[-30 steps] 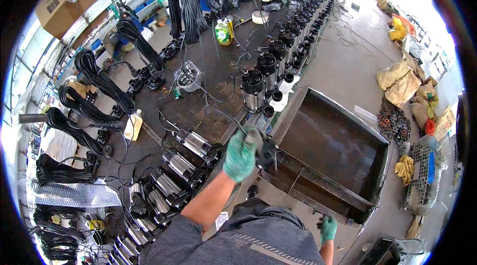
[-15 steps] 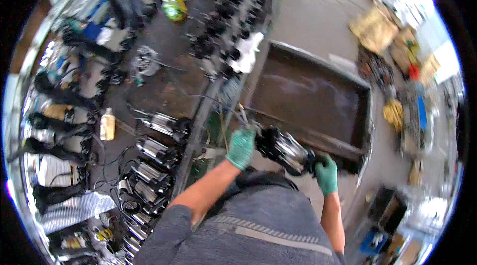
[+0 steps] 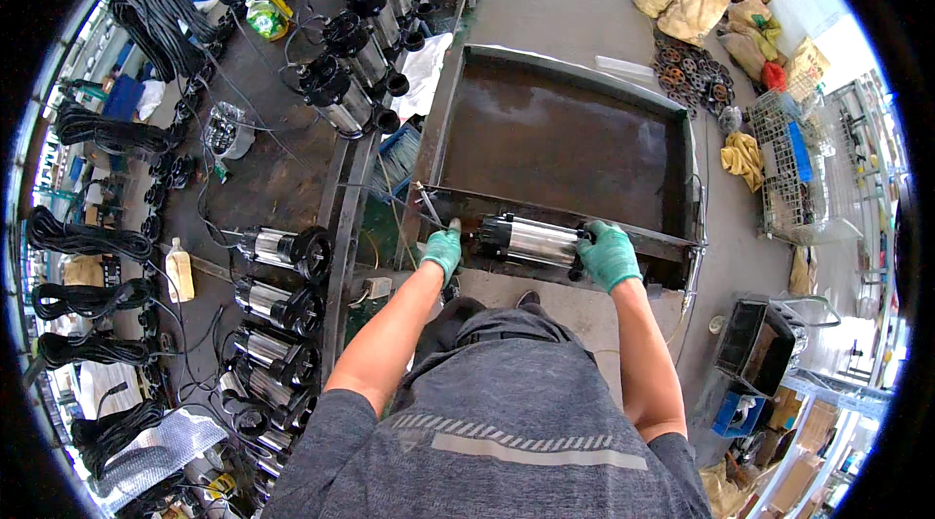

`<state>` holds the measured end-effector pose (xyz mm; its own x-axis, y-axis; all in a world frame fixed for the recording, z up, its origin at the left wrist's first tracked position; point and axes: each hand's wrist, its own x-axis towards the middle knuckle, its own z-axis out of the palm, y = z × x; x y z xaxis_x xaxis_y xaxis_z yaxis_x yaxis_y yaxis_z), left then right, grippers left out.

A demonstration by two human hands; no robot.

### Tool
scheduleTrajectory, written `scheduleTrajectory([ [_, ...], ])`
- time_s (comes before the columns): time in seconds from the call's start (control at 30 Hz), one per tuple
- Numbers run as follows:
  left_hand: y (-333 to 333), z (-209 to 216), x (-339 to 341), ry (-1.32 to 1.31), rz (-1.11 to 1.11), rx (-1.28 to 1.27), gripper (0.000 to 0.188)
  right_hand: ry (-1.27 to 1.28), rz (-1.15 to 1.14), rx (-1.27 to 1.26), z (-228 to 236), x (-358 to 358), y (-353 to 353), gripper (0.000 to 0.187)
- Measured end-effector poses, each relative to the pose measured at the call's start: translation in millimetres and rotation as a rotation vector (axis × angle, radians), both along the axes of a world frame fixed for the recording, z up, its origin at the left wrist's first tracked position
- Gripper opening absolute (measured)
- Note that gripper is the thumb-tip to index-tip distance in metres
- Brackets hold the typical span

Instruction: The person repeatedly picks up cylindrical electrical devices from a rack, places them into a large metal tray filled with liquid, and then removes them. This process is repeated multiple times with different units throughout the clip.

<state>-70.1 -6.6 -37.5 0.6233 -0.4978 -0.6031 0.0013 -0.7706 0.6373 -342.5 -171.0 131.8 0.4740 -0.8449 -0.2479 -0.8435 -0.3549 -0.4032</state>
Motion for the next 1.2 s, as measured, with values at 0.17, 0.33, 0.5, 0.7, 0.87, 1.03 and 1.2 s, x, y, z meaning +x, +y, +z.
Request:
scheduleTrajectory([
  [0.17, 11, 37, 8, -0.293, -0.283, -0.116, 0.057, -0.093, -0.049, -0.018, -15, -11, 2, 0.035],
  [0.33, 5, 88, -33, -0.268, -0.255, -0.38, 0.054, -0.705, -0.202, 0.021, -44, -46, 18, 0.045],
  [0.5, -2, 77, -66, -0.251, -0.251, -0.395, 0.074, -0.561, -0.639, -0.22, -104, -165, 14, 0.037],
  [0.7, -10, 76, -60, -0.356, -0.342, -0.403, 0.073, -0.207, -1.104, -0.119, -123, -280, -4, 0.039],
  [0.87, -15, 88, -56, -0.307, -0.373, -0.297, 0.071, -0.862, -1.21, 0.149, -153, -281, -32, 0.035],
  [1.03, -14, 72, -42, -0.32, -0.425, -0.289, 0.068, -1.013, -1.176, -0.074, -190, -260, -36, 0.022],
  [1.2, -25, 117, -58, -0.415, -0.494, -0.086, 0.077, -0.866, -1.192, -0.069, -173, -244, -48, 0.014],
])
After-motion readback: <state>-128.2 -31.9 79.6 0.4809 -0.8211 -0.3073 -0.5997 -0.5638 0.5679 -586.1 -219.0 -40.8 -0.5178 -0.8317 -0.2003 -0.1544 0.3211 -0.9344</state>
